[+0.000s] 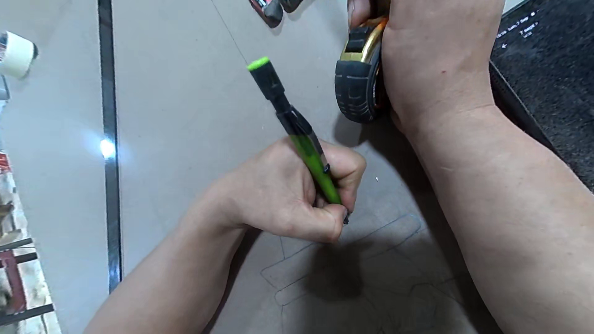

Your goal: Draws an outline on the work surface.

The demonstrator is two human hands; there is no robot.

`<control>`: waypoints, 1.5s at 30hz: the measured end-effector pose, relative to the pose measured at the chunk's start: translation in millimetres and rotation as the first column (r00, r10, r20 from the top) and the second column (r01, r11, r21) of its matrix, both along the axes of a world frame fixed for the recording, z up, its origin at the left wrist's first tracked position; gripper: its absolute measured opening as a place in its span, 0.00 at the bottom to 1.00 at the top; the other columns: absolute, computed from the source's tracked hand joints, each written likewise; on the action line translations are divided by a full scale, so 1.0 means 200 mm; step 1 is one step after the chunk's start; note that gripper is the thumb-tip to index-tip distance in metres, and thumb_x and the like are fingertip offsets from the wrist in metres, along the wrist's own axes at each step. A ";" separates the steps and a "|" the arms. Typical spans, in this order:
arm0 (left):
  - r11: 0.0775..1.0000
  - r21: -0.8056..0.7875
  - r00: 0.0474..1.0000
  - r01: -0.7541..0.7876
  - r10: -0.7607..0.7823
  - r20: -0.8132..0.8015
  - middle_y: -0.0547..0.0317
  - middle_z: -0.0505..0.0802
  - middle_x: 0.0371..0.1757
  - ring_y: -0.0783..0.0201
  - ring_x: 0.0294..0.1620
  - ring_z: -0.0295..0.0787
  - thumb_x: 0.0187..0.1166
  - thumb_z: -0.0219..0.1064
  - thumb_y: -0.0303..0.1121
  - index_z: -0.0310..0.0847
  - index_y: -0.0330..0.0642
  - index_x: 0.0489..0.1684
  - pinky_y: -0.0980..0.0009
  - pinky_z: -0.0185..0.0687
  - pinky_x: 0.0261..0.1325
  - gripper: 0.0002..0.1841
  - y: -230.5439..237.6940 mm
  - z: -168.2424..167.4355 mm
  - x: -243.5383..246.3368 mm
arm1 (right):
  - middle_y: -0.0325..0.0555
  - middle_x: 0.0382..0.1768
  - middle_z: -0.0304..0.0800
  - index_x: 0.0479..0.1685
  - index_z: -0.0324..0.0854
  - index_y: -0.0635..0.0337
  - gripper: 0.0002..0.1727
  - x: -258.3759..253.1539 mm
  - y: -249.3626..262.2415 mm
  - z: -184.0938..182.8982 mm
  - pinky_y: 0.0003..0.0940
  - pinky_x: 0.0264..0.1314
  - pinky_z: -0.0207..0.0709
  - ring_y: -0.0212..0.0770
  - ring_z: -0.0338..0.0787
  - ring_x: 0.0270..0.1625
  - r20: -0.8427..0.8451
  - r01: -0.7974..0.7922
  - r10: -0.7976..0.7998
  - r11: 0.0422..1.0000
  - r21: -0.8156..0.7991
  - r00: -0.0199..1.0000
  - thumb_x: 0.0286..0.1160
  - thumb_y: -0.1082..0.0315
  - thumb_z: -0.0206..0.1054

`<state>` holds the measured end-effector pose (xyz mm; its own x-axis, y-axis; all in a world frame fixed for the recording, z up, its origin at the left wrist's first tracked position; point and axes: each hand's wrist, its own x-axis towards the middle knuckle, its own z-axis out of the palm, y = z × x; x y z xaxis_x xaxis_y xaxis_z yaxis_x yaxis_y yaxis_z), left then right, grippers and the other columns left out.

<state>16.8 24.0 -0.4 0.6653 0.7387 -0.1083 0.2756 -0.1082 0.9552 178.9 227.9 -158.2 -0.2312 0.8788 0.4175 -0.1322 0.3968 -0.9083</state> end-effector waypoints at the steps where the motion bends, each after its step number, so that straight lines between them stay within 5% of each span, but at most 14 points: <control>1: 1.000 0.005 1.000 -0.001 0.001 -0.005 0.69 0.86 0.23 0.78 0.20 0.78 0.62 0.70 0.28 0.79 0.47 0.24 0.82 0.69 0.17 0.04 0.00 0.00 0.00 | 0.39 0.35 0.91 0.36 0.91 0.52 0.14 0.00 0.00 0.00 0.41 0.44 0.89 0.37 0.93 0.41 0.015 0.006 -0.006 1.000 0.001 1.000 0.88 0.66 0.59; 17: 0.994 0.085 0.998 -0.063 0.064 -0.005 0.68 0.89 0.26 0.74 0.26 0.86 0.63 0.72 0.28 0.81 0.46 0.26 0.77 0.85 0.29 0.04 -0.02 -0.02 0.01 | 0.38 0.34 0.92 0.36 0.92 0.52 0.13 -0.04 0.01 -0.05 0.40 0.41 0.91 0.35 0.93 0.39 0.030 0.035 -0.035 0.999 0.002 0.999 0.87 0.66 0.61; 45: 0.957 0.202 0.977 -0.210 0.215 0.002 0.67 0.92 0.29 0.72 0.30 0.89 0.70 0.73 0.29 0.84 0.44 0.31 0.76 0.89 0.33 0.03 -0.06 -0.04 0.05 | 0.38 0.36 0.92 0.42 0.91 0.56 0.18 -0.14 0.00 -0.01 0.36 0.42 0.90 0.34 0.93 0.40 -0.124 0.001 0.003 1.000 0.029 0.992 0.93 0.65 0.53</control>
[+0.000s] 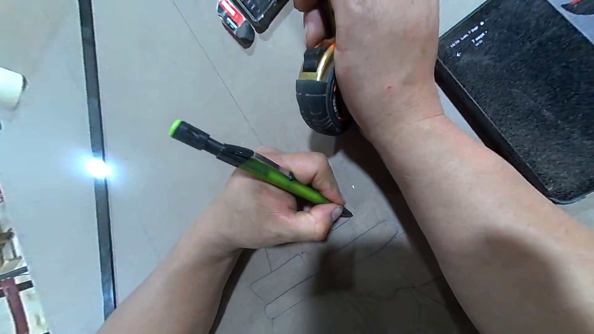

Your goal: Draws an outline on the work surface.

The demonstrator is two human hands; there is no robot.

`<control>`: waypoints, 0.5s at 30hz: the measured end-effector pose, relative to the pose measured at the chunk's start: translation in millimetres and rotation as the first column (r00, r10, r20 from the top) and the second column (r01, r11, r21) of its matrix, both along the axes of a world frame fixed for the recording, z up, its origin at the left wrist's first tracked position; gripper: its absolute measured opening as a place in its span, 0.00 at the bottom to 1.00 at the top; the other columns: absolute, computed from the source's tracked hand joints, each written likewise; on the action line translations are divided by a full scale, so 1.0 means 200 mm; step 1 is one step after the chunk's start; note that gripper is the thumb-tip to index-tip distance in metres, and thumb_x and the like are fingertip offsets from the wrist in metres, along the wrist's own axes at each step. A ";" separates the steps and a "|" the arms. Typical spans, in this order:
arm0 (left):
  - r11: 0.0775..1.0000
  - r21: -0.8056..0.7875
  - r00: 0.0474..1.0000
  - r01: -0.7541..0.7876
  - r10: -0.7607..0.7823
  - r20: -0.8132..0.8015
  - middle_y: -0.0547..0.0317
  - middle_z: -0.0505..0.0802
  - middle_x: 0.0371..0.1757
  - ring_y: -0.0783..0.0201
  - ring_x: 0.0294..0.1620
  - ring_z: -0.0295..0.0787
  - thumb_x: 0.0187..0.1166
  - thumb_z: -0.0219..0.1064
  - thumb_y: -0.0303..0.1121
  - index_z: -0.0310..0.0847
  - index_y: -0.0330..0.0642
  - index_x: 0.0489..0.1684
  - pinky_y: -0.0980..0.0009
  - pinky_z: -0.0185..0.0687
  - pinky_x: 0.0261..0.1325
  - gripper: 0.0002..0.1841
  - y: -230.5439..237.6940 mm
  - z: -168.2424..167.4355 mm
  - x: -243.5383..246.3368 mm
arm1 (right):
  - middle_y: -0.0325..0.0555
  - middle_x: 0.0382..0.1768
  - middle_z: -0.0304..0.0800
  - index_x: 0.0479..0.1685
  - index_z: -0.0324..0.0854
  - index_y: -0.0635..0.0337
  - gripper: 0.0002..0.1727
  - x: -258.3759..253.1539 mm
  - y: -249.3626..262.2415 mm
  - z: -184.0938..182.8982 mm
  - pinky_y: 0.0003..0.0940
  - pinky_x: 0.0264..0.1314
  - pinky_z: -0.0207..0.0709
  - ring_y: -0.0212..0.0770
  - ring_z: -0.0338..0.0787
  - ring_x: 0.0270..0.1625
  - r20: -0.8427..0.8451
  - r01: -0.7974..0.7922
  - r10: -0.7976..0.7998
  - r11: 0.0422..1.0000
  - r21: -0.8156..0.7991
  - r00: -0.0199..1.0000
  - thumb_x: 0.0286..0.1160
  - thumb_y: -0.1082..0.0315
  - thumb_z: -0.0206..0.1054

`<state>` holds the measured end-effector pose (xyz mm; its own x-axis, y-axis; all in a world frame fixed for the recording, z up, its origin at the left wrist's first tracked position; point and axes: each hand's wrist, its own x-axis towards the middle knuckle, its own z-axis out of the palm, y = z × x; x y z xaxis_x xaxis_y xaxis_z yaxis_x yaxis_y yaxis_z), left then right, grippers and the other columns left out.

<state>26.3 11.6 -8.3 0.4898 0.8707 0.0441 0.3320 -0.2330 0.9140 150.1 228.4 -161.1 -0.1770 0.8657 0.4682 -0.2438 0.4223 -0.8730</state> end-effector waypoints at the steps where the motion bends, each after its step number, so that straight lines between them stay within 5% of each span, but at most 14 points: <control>1: 1.000 -0.002 1.000 -0.008 0.008 0.005 0.67 0.92 0.29 0.72 0.29 0.89 0.69 0.73 0.29 0.84 0.44 0.31 0.76 0.88 0.33 0.03 0.00 0.00 0.00 | 0.37 0.36 0.92 0.41 0.91 0.56 0.19 0.00 0.00 0.01 0.36 0.41 0.90 0.34 0.93 0.39 0.001 0.002 -0.002 1.000 -0.003 1.000 0.93 0.65 0.52; 15: 0.993 0.042 0.994 -0.108 0.107 0.018 0.65 0.93 0.33 0.73 0.30 0.89 0.71 0.74 0.28 0.86 0.42 0.34 0.79 0.87 0.32 0.03 -0.02 -0.01 0.02 | 0.40 0.37 0.92 0.42 0.91 0.57 0.20 0.00 0.00 0.06 0.38 0.41 0.91 0.36 0.93 0.40 -0.006 -0.017 0.017 1.000 -0.023 1.000 0.94 0.65 0.50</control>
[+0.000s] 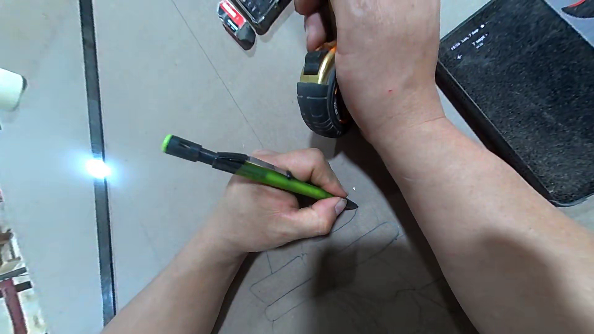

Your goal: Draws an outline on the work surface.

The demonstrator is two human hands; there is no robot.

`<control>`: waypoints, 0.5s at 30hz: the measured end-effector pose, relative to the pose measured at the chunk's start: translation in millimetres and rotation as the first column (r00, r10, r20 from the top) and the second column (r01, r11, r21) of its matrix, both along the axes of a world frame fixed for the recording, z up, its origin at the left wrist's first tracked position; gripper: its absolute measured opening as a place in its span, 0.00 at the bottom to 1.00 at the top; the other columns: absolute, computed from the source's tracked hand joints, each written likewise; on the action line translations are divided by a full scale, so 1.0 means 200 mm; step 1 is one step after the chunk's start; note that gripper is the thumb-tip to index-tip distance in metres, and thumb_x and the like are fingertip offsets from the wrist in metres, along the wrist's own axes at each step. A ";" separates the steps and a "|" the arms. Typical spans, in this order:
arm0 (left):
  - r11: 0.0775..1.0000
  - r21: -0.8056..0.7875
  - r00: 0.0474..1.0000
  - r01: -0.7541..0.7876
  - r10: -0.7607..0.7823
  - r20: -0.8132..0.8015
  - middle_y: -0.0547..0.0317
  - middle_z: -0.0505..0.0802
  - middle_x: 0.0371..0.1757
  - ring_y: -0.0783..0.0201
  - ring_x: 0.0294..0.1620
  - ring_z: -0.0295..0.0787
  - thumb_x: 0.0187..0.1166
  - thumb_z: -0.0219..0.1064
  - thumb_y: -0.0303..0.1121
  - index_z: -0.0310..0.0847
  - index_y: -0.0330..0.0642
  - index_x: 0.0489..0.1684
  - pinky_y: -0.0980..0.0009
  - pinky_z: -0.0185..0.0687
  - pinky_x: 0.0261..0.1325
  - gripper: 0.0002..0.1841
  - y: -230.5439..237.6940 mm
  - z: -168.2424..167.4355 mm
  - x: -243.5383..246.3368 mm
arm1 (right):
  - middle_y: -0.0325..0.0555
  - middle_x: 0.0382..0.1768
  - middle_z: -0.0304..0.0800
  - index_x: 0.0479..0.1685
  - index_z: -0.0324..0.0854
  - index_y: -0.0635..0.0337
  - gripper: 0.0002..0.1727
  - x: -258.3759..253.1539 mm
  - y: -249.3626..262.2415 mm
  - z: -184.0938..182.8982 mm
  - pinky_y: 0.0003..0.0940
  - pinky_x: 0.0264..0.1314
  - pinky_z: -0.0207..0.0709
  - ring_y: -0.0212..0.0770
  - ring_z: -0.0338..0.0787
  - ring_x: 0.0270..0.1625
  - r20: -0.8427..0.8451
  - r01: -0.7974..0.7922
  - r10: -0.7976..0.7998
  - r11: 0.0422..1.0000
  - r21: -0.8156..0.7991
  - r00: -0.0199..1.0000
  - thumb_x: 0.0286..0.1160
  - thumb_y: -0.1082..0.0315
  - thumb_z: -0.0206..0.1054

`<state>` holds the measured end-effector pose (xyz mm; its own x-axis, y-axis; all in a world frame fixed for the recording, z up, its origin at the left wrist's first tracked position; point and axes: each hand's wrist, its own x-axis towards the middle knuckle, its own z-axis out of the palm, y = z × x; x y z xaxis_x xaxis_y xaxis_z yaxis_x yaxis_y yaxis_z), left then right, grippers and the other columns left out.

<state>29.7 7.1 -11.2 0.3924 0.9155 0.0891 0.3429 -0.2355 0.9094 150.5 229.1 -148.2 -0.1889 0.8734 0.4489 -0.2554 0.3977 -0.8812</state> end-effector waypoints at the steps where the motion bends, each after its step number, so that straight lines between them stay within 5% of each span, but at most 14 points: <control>1: 1.000 0.004 1.000 -0.007 0.007 0.000 0.65 0.93 0.33 0.73 0.30 0.89 0.71 0.74 0.28 0.86 0.42 0.34 0.79 0.87 0.31 0.03 0.00 0.00 0.00 | 0.41 0.37 0.92 0.43 0.91 0.58 0.20 0.00 0.00 0.00 0.38 0.41 0.91 0.36 0.93 0.39 -0.008 -0.006 0.006 1.000 -0.003 1.000 0.94 0.65 0.50; 15: 0.998 -0.006 0.998 -0.058 0.058 0.017 0.66 0.91 0.32 0.73 0.28 0.87 0.71 0.72 0.29 0.83 0.44 0.33 0.79 0.84 0.28 0.03 -0.01 -0.01 0.00 | 0.39 0.36 0.92 0.41 0.91 0.56 0.18 0.02 0.01 -0.02 0.38 0.42 0.91 0.36 0.93 0.39 0.009 -0.005 0.005 1.000 -0.003 1.000 0.93 0.64 0.54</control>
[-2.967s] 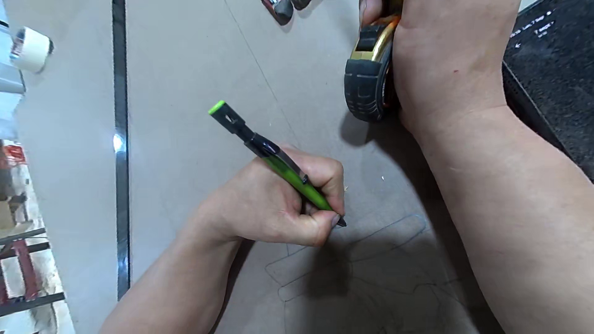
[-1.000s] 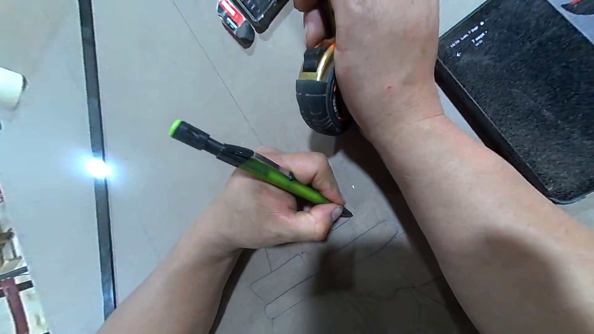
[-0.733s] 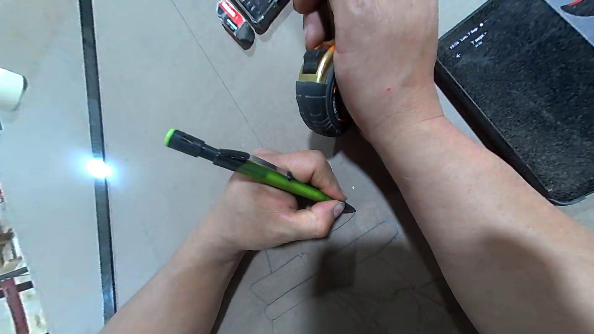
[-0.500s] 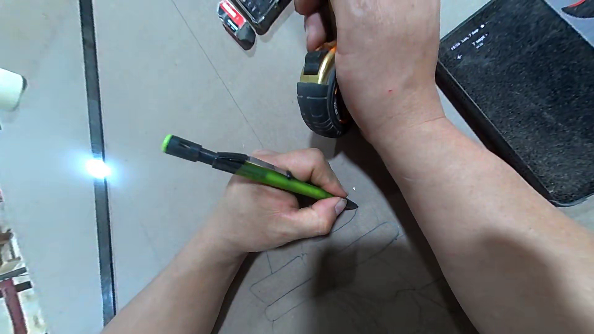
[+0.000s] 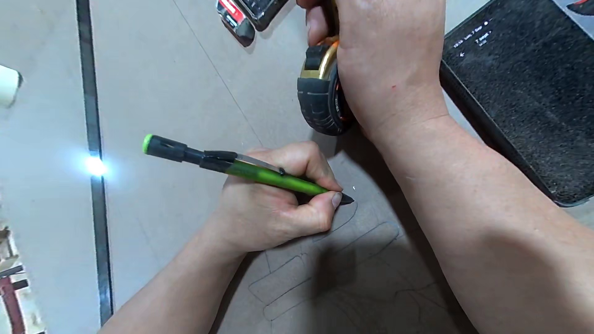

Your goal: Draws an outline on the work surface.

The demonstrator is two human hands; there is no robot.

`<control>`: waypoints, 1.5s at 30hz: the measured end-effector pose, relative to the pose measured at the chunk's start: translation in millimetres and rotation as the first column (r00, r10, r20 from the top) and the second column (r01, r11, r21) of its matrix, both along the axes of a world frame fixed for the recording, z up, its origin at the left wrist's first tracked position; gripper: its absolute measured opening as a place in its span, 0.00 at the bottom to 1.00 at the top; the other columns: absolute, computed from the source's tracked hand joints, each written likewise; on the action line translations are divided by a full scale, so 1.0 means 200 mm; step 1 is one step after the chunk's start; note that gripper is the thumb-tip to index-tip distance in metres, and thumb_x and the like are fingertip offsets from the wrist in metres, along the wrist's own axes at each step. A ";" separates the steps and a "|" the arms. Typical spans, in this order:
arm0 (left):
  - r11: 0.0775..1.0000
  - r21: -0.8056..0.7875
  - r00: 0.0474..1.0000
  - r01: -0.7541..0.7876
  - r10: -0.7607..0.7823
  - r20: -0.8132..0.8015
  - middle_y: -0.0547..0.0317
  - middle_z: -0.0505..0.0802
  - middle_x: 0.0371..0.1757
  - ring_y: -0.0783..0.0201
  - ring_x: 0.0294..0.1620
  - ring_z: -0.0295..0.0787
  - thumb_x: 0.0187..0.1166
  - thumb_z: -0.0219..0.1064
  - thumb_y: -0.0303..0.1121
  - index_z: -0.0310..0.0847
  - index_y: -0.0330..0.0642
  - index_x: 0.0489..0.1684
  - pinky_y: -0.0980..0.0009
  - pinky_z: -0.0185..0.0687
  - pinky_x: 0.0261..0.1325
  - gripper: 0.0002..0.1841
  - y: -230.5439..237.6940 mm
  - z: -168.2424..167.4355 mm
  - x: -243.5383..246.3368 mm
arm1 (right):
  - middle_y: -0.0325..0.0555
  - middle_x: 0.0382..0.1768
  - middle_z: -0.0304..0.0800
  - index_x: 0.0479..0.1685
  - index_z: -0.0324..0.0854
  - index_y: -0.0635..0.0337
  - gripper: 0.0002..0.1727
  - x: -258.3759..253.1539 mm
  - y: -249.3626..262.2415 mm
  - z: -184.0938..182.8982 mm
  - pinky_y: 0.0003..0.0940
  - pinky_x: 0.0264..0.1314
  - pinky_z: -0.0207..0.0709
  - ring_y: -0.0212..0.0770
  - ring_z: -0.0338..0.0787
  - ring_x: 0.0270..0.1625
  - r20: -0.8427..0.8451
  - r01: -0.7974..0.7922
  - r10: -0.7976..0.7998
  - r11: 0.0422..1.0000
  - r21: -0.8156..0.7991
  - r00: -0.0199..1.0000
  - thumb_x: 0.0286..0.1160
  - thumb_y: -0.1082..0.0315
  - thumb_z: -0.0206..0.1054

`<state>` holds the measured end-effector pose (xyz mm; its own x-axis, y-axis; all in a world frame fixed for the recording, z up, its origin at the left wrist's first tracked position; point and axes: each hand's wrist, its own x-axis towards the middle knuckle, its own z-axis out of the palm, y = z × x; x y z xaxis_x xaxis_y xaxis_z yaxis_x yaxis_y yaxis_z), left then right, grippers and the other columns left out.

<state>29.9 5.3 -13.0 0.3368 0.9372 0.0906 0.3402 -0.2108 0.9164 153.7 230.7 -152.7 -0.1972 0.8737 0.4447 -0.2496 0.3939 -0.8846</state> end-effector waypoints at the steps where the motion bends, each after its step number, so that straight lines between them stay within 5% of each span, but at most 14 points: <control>1: 1.000 -0.020 0.999 0.005 -0.004 0.048 0.65 0.91 0.33 0.73 0.28 0.86 0.72 0.72 0.29 0.82 0.45 0.34 0.78 0.84 0.28 0.03 0.00 0.00 -0.01 | 0.39 0.35 0.92 0.40 0.91 0.56 0.18 0.00 0.00 0.00 0.38 0.40 0.91 0.35 0.93 0.38 0.001 0.006 -0.006 1.000 0.000 1.000 0.93 0.64 0.55; 4: 0.997 -0.072 0.975 -0.027 0.042 0.220 0.63 0.90 0.32 0.71 0.23 0.85 0.73 0.74 0.31 0.82 0.46 0.36 0.77 0.84 0.23 0.05 0.00 -0.01 -0.05 | 0.40 0.37 0.92 0.42 0.91 0.57 0.20 -0.02 0.00 0.00 0.38 0.41 0.91 0.36 0.93 0.39 -0.030 -0.003 0.003 1.000 0.014 1.000 0.94 0.64 0.51; 8: 0.981 -0.059 0.976 -0.183 0.188 0.105 0.63 0.91 0.34 0.70 0.26 0.86 0.72 0.73 0.32 0.84 0.45 0.37 0.76 0.84 0.25 0.04 -0.06 0.01 -0.03 | 0.43 0.35 0.92 0.41 0.89 0.62 0.20 -0.03 -0.07 0.17 0.37 0.36 0.91 0.38 0.93 0.36 -0.179 -0.076 0.095 0.991 0.114 0.979 0.95 0.68 0.49; 11: 0.943 -0.084 0.946 -0.323 0.325 0.018 0.63 0.92 0.34 0.68 0.26 0.87 0.71 0.74 0.34 0.84 0.47 0.37 0.74 0.85 0.25 0.05 -0.18 0.05 0.02 | 0.37 0.19 0.87 0.22 0.86 0.56 0.20 0.05 -0.41 0.65 0.30 0.28 0.81 0.32 0.87 0.24 -0.002 0.067 -0.070 0.956 -0.285 0.998 0.87 0.73 0.58; 13: 0.897 -0.075 0.900 -0.435 0.434 -0.023 0.65 0.92 0.35 0.69 0.27 0.88 0.73 0.75 0.37 0.85 0.51 0.39 0.74 0.87 0.26 0.05 -0.32 0.06 0.11 | 0.37 0.19 0.86 0.22 0.86 0.56 0.19 0.07 -0.46 0.71 0.29 0.27 0.80 0.32 0.86 0.24 0.035 0.106 -0.101 0.931 -0.349 0.994 0.87 0.72 0.59; 17: 0.776 -0.051 0.777 -0.629 0.629 -0.012 0.61 0.95 0.36 0.67 0.30 0.92 0.73 0.77 0.37 0.89 0.48 0.40 0.74 0.89 0.29 0.07 -0.49 0.01 0.32 | 0.37 0.20 0.87 0.23 0.86 0.57 0.20 0.06 -0.45 0.69 0.29 0.26 0.79 0.32 0.86 0.24 -0.007 0.084 -0.092 0.938 -0.337 0.996 0.88 0.71 0.58; 22: 0.744 -0.040 0.744 -0.667 0.668 0.011 0.60 0.94 0.37 0.67 0.28 0.91 0.72 0.78 0.33 0.88 0.47 0.41 0.74 0.89 0.25 0.06 -0.44 -0.01 0.35 | 0.40 0.21 0.88 0.20 0.83 0.58 0.17 0.06 -0.44 0.70 0.30 0.28 0.82 0.34 0.88 0.26 -0.023 0.081 -0.098 0.915 -0.396 0.995 0.81 0.76 0.62; 24: 0.734 -0.079 0.732 -0.674 0.678 0.057 0.57 0.94 0.37 0.65 0.27 0.90 0.72 0.78 0.33 0.88 0.45 0.42 0.73 0.88 0.24 0.07 -0.43 -0.01 0.34 | 0.43 0.25 0.90 0.25 0.86 0.59 0.16 0.04 -0.32 0.49 0.33 0.30 0.85 0.36 0.90 0.28 -0.170 -0.023 -0.021 0.966 -0.256 0.985 0.84 0.76 0.59; 26: 0.766 -0.095 0.762 -0.636 0.643 0.081 0.56 0.94 0.36 0.65 0.26 0.89 0.71 0.78 0.31 0.89 0.43 0.42 0.73 0.88 0.24 0.07 -0.43 -0.01 0.32 | 0.47 0.38 0.92 0.43 0.88 0.63 0.18 0.01 -0.10 0.09 0.38 0.39 0.91 0.41 0.93 0.39 -0.250 -0.100 0.106 0.994 0.036 0.962 0.93 0.69 0.51; 28: 0.848 -0.062 0.846 -0.526 0.529 0.067 0.61 0.94 0.35 0.68 0.28 0.90 0.70 0.78 0.31 0.88 0.43 0.40 0.75 0.89 0.28 0.07 -0.45 -0.01 0.29 | 0.45 0.39 0.92 0.43 0.89 0.60 0.19 0.01 -0.04 -0.05 0.42 0.44 0.91 0.41 0.93 0.42 -0.154 -0.083 0.079 0.996 -0.019 0.985 0.94 0.65 0.51; 33: 0.942 0.069 0.943 -0.330 0.332 -0.026 0.67 0.92 0.34 0.71 0.34 0.90 0.68 0.77 0.28 0.87 0.42 0.35 0.75 0.91 0.36 0.05 -0.45 0.00 0.27 | 0.46 0.34 0.92 0.35 0.90 0.59 0.16 0.05 -0.05 -0.05 0.45 0.44 0.91 0.43 0.94 0.40 -0.063 -0.044 0.039 0.995 -0.092 0.997 0.89 0.67 0.57; 40: 0.913 0.038 0.914 -0.405 0.406 -0.012 0.65 0.94 0.36 0.71 0.33 0.91 0.68 0.77 0.26 0.87 0.41 0.38 0.76 0.91 0.32 0.06 -0.45 0.00 0.29 | 0.48 0.35 0.93 0.36 0.90 0.60 0.16 0.08 -0.05 -0.06 0.47 0.45 0.91 0.46 0.95 0.42 -0.051 -0.032 0.026 0.994 -0.103 0.998 0.88 0.69 0.57; 45: 0.813 -0.039 0.814 -0.581 0.580 -0.020 0.63 0.95 0.37 0.68 0.24 0.89 0.72 0.76 0.27 0.88 0.43 0.42 0.74 0.88 0.22 0.06 -0.45 0.00 0.33 | 0.46 0.33 0.91 0.35 0.89 0.61 0.15 0.07 -0.09 0.03 0.40 0.40 0.90 0.41 0.93 0.38 -0.190 -0.085 0.094 0.995 0.057 0.977 0.86 0.73 0.57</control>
<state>95.1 -84.4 -13.1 -0.2707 0.9615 0.0477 0.3936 0.0653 0.9170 168.4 212.2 -146.8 -0.1804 0.8328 0.5233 -0.4489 0.4037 -0.7972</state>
